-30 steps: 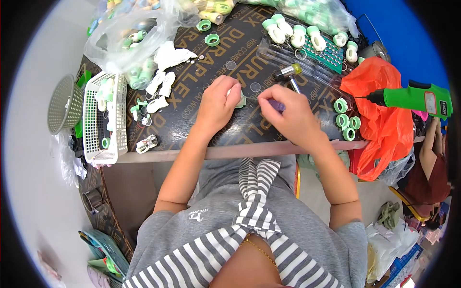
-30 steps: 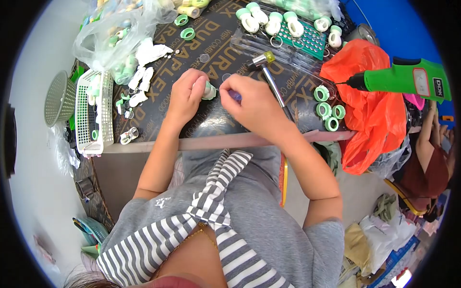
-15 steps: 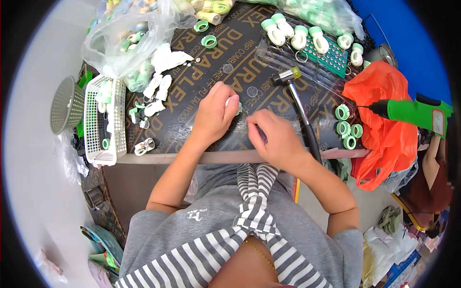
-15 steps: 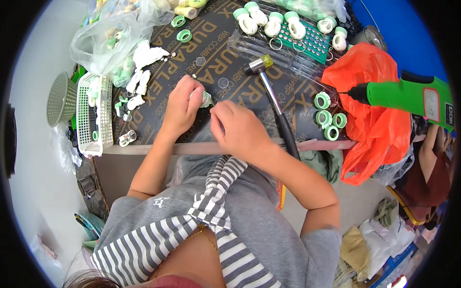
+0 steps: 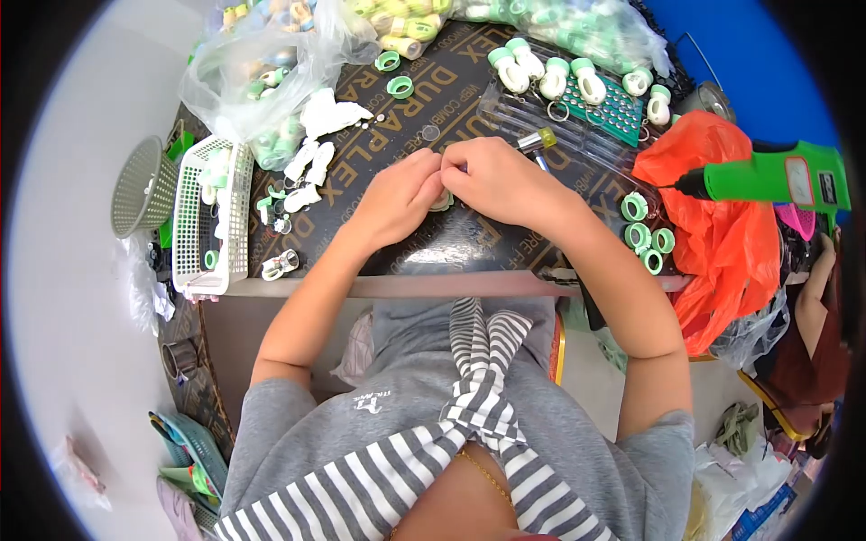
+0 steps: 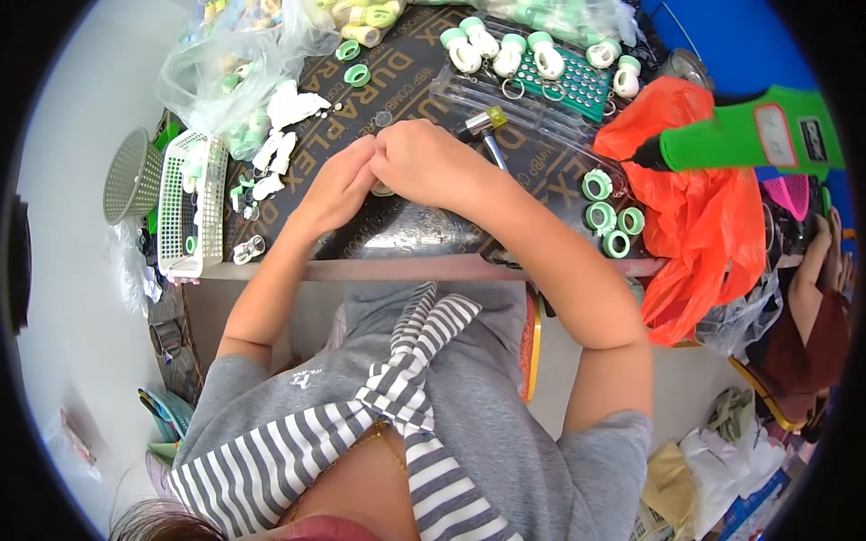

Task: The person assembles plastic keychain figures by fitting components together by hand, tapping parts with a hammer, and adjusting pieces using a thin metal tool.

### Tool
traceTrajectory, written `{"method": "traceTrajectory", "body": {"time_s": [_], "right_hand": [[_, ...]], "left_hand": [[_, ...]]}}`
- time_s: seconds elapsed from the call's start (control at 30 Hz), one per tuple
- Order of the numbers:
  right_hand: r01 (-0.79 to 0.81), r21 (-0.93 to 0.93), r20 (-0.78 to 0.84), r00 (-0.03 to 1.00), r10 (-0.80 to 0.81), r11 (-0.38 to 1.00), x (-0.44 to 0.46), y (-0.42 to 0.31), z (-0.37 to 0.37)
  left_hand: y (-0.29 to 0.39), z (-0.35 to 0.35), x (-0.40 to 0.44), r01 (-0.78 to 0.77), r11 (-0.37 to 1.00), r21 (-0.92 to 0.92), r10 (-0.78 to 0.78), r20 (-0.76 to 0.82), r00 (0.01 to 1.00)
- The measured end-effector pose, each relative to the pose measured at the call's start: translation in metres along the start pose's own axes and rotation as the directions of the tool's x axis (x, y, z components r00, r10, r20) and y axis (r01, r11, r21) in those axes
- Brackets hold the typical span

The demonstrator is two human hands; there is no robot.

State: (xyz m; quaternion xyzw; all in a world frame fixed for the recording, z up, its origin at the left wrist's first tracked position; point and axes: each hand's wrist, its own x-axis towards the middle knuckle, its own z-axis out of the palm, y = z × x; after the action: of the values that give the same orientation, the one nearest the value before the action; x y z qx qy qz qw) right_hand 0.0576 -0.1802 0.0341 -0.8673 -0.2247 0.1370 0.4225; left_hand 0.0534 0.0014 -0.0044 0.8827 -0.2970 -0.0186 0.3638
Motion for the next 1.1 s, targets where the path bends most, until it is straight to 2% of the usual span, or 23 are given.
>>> {"method": "traceTrajectory", "body": {"time_s": [0.03,0.07,0.13,0.17,0.23,0.27,0.4,0.47,0.53,0.57,0.63,0.7,0.73,0.77,0.87,0.93,0.97,1.0,1.03,1.07,1.1], "right_hand": [[-0.011,0.012,-0.017,1.000,0.011,1.000,-0.002,0.001,0.001],[-0.008,0.005,-0.022,1.000,0.008,1.000,-0.005,0.003,0.005],[0.027,0.024,-0.135,0.990,-0.024,0.999,-0.013,0.005,0.012],[-0.027,0.045,-0.137,0.990,0.033,0.999,-0.016,0.004,0.015],[-0.047,0.044,-0.160,0.986,0.054,0.998,-0.019,0.004,0.018],[-0.069,0.052,-0.184,0.980,0.078,0.996,-0.020,0.004,0.020],[-0.140,0.005,-0.293,0.947,0.135,0.990,-0.022,-0.012,0.024],[-0.142,-0.034,-0.196,0.972,0.133,0.989,-0.026,-0.017,0.015],[-0.176,0.126,-0.080,0.979,0.186,0.976,-0.044,-0.018,-0.002],[-0.156,0.087,-0.199,0.965,0.171,0.984,-0.054,-0.010,-0.007],[-0.336,-0.092,-0.396,0.876,0.275,0.937,-0.068,0.011,-0.012],[-0.354,-0.399,-0.451,0.879,0.155,0.846,-0.085,0.053,0.005],[-0.351,-0.488,-0.425,0.895,0.134,0.799,-0.089,0.058,0.014],[-0.359,-0.492,-0.428,0.893,0.138,0.793,-0.089,0.062,0.016],[-0.330,-0.314,-0.441,0.881,0.171,0.890,-0.090,0.060,0.016],[-0.218,-0.121,-0.422,0.894,0.149,0.968,-0.095,0.040,0.008],[-0.111,-0.077,-0.424,0.903,0.068,0.991,-0.101,0.032,0.005],[-0.129,0.160,-0.375,0.909,0.182,0.979,-0.106,0.016,0.001],[-0.156,0.389,-0.300,0.910,0.285,0.908,-0.111,-0.004,-0.004],[-0.070,0.452,-0.334,0.911,0.241,0.889,-0.113,-0.022,-0.004],[-0.096,0.401,-0.313,0.920,0.235,0.911,-0.116,-0.034,-0.006]], "left_hand": [[0.001,-0.002,0.001,-0.082,0.989,0.123,0.081,0.019,0.997],[-0.001,0.000,0.003,-0.089,0.988,0.125,0.088,0.014,0.996],[-0.005,0.004,0.006,-0.252,0.968,-0.016,0.252,-0.006,0.968],[-0.005,0.006,0.004,-0.254,0.967,-0.017,0.254,-0.012,0.967],[0.004,0.009,0.000,-0.103,0.973,-0.208,0.103,-0.009,0.995],[0.009,0.014,-0.001,-0.087,0.972,-0.218,0.068,-0.092,0.993],[0.004,0.028,-0.004,-0.007,0.988,-0.156,-0.014,-0.129,0.991],[0.003,0.029,-0.005,-0.077,0.989,-0.123,0.050,-0.212,0.976],[0.000,0.026,-0.004,-0.112,0.989,-0.100,0.092,-0.186,0.978],[0.003,0.024,-0.005,-0.112,0.987,-0.116,0.087,-0.205,0.975],[0.005,0.023,-0.005,-0.124,0.988,-0.090,0.101,-0.222,0.970],[0.003,0.025,-0.006,-0.135,0.990,-0.042,0.121,-0.241,0.963],[0.002,0.025,-0.005,-0.143,0.988,-0.051,0.126,-0.242,0.962],[0.000,0.026,-0.004,-0.135,0.990,-0.052,0.118,-0.246,0.962],[0.000,0.027,-0.007,-0.129,0.991,-0.046,0.114,-0.253,0.961],[-0.001,0.025,-0.006,-0.129,0.991,-0.039,0.113,-0.275,0.955],[-0.001,0.025,-0.007,-0.139,0.989,-0.049,0.120,-0.278,0.953],[-0.002,0.025,-0.008,-0.148,0.987,-0.059,0.126,-0.279,0.952],[-0.003,0.026,-0.009,-0.140,0.988,-0.063,0.117,-0.283,0.952],[-0.005,0.027,-0.009,-0.151,0.988,-0.045,0.131,-0.289,0.948],[-0.006,0.028,-0.008,-0.165,0.986,-0.029,0.149,-0.294,0.944]]}}
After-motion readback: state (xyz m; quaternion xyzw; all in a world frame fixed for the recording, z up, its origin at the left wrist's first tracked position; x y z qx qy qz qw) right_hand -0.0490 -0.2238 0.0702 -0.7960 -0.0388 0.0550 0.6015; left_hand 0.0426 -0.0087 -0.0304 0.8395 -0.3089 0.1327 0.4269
